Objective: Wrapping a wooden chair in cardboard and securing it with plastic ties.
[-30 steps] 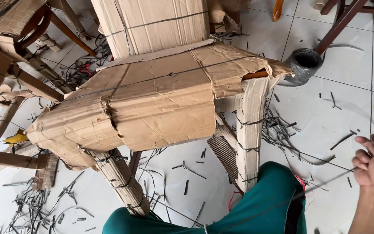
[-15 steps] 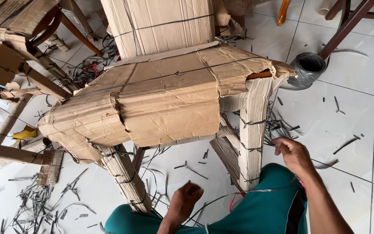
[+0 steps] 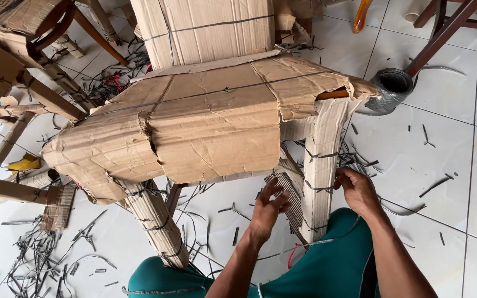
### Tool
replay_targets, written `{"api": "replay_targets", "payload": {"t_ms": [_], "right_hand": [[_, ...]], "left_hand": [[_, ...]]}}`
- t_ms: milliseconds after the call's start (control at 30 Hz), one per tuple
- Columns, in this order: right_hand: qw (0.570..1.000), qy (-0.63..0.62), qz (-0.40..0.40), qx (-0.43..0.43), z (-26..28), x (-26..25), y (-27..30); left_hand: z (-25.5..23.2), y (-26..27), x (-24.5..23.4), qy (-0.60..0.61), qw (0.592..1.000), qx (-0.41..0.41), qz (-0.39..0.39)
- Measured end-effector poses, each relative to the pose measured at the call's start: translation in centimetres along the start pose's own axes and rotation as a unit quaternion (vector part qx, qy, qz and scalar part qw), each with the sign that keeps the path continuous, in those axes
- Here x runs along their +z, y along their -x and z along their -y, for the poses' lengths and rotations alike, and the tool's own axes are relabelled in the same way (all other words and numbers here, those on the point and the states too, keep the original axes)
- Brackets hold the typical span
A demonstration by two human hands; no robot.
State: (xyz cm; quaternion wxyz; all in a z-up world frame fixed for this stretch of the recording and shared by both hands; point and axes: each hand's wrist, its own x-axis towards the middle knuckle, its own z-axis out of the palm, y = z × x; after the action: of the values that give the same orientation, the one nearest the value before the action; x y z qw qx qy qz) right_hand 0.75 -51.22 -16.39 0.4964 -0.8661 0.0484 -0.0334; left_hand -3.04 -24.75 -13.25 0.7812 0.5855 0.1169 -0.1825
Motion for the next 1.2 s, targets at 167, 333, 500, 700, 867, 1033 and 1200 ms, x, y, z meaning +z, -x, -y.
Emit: {"api": "replay_targets", "payload": {"t_ms": [167, 333, 500, 700, 867, 1033, 1200], "right_hand": [[0.999, 0.029, 0.012, -0.019, -1.8, 0.3, -0.5], [0.999, -0.026, 0.028, -0.014, 0.8, -0.4, 0.7], [0.953, -0.265, 0.057, 0.133, 4.6, -3.7, 4.8], [0.881, -0.4, 0.239, 0.078, 9.2, -0.6, 10.3], [0.908, -0.283, 0.308, 0.01, 17.0, 9.7, 11.4], [0.927, -0.046, 0.269, -0.259, 20.4, 18.9, 10.3], [0.935, -0.037, 0.272, -0.225, 22.4, 21.2, 10.7]], "left_hand": [[-2.2, -1.8, 2.0, 0.099, 0.994, 0.042, 0.008], [-1.5, -2.1, 1.1, 0.211, 0.975, 0.073, -0.015], [-0.4, 1.2, -6.4, 0.216, 0.96, 0.17, -0.06], [-2.0, 8.2, -13.4, 0.192, 0.939, 0.213, -0.192], [-1.8, 10.5, -15.6, 0.18, 0.933, 0.208, -0.232], [-2.5, 11.3, -15.7, 0.2, 0.932, 0.198, -0.229], [-5.5, 14.5, -16.3, 0.051, 0.963, 0.177, -0.199]]}}
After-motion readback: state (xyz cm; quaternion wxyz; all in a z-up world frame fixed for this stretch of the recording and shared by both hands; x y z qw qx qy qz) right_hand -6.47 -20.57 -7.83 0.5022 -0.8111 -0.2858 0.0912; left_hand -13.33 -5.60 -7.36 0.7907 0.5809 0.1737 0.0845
